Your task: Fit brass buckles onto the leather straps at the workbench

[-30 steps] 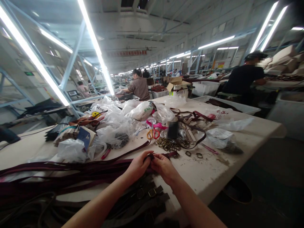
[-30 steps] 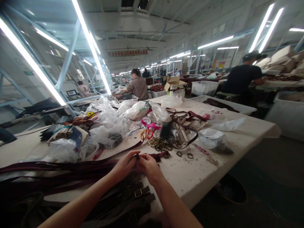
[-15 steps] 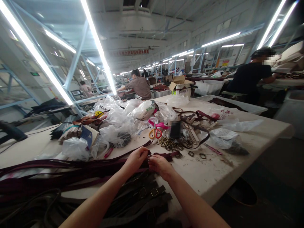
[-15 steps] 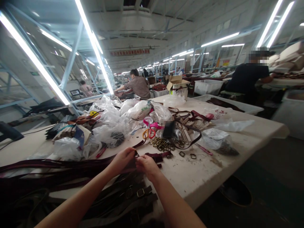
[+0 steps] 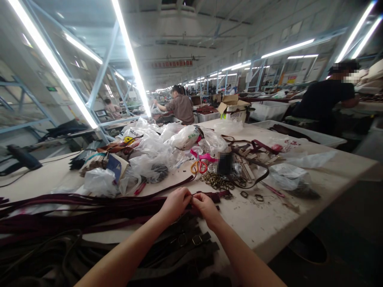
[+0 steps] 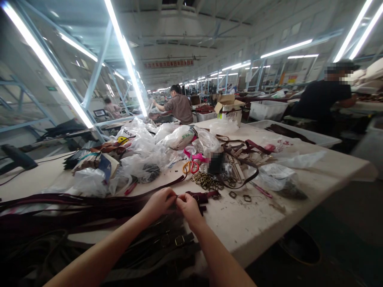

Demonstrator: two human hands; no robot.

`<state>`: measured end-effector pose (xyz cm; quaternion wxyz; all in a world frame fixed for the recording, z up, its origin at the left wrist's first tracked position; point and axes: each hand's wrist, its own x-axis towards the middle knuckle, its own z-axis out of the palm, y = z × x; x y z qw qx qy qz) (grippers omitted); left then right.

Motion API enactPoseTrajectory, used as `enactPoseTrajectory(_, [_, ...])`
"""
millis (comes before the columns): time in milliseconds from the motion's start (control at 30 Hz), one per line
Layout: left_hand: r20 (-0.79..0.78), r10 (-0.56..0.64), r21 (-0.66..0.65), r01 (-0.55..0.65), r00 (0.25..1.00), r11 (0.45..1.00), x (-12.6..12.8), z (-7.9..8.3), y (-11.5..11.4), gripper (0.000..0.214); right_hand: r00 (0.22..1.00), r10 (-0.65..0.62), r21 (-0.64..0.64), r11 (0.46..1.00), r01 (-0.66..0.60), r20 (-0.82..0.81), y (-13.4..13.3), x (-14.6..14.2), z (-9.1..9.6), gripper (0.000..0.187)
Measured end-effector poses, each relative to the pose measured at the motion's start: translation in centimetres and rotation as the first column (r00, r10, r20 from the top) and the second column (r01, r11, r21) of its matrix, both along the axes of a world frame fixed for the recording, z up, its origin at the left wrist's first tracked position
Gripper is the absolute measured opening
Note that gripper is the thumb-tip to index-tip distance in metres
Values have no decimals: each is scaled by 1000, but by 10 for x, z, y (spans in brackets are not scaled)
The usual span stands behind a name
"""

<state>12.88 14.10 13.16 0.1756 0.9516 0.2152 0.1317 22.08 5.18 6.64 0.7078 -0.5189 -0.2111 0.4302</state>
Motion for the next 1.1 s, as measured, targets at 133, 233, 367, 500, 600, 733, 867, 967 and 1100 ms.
enactPoseTrajectory(133, [100,-35,-91,45,994,995,-1,-2,-2,28,1000,-6,73,997,7,-8,-6,1,4,32])
enactPoseTrajectory(233, [77,-110,-64,115,991,991,1,-4,-5,30,998,-56,75,996,58,-32,-8,2,6,35])
enactPoseTrajectory(367, [60,-102,-6,103,993,995,7,-8,-4,22,974,-212,54,976,209,74,-7,10,-1,30])
enactPoseTrajectory(500, [23,-82,-1,82,996,997,15,-11,0,22,946,-302,49,953,298,119,-11,20,-7,27])
enactPoseTrajectory(600, [-2,-152,-62,151,988,987,21,-12,-1,35,945,-282,67,959,275,167,-15,24,-6,28])
enactPoseTrajectory(733, [-18,-168,-49,167,986,985,26,-16,-4,25,929,-316,50,949,313,193,-15,27,-6,29])
enactPoseTrajectory(867, [-24,-126,-15,126,992,992,29,-27,4,25,914,-393,11,919,394,96,-7,31,-17,30])
enactPoseTrajectory(967, [-50,-96,-73,92,994,993,26,-39,19,37,899,-421,-32,903,427,122,-6,38,-28,29])
enactPoseTrajectory(1100, [-99,-23,-182,5,995,983,11,-49,43,47,865,-413,-109,882,458,286,-15,51,-44,26])
